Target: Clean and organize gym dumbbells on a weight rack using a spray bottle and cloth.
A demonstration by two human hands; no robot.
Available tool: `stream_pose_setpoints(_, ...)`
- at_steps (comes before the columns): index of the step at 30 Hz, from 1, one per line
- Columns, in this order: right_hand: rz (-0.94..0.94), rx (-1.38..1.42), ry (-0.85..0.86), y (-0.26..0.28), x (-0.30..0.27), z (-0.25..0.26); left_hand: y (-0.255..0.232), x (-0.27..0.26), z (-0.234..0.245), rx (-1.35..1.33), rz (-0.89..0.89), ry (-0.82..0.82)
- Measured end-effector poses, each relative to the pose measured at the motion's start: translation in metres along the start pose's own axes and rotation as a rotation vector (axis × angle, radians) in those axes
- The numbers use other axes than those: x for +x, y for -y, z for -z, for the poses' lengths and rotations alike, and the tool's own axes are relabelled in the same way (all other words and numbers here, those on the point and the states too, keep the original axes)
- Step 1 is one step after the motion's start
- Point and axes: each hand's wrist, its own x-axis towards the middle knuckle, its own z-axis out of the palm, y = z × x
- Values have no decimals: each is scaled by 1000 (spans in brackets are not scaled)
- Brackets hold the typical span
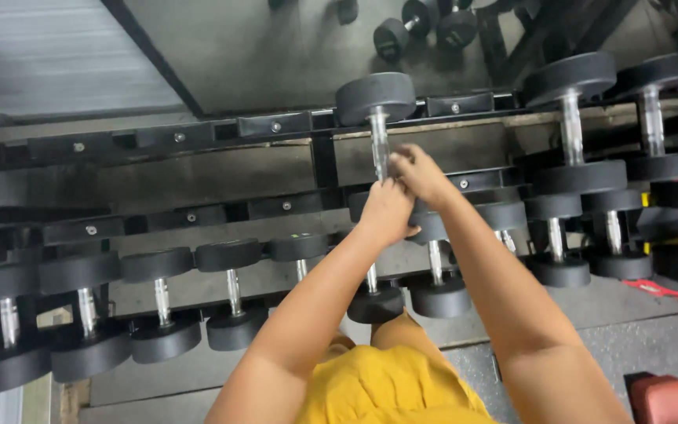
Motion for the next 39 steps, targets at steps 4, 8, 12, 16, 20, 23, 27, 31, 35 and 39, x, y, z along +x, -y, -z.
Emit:
stream_pose_setpoints(4, 111, -226, -196, -17, -11, -9, 9, -1, -15, 75, -42, -25)
stream_pose_setpoints(8, -30, -251, -153, -13, -3, -5, 6, 6, -15, 21, 14, 17)
stream_pose_setpoints(12, -415, -57, -15, 40, -10, -2, 0, 21, -3, -63, 113, 95)
stream_pose_setpoints(16, -580, 4, 145, 45, 9, 7, -8, 39, 5, -12, 216, 240)
stream_pose_setpoints(20, -551, 263, 345, 34, 30, 7, -20, 65, -7, 100, 186, 461)
stream_pose_setpoints(23, -522, 78, 385, -7, 64, 12, -26, 87, -66, 201, 191, 516)
stream_pose_setpoints(27, -595, 404, 477, 28, 58, 7, -46, 92, -89, 339, 291, 476)
stream_pose_setpoints(31, -486, 585, 493, 24, 69, -11, -41, 88, -79, 533, 139, 672)
stream_pose_setpoints(35, -722, 562, 481, 39, 78, -27, -24, 76, -59, 394, 88, 374)
stream_pose_setpoints(39, -702, 615, 584, -30, 106, -39, -7, 54, -45, 21, 31, 493)
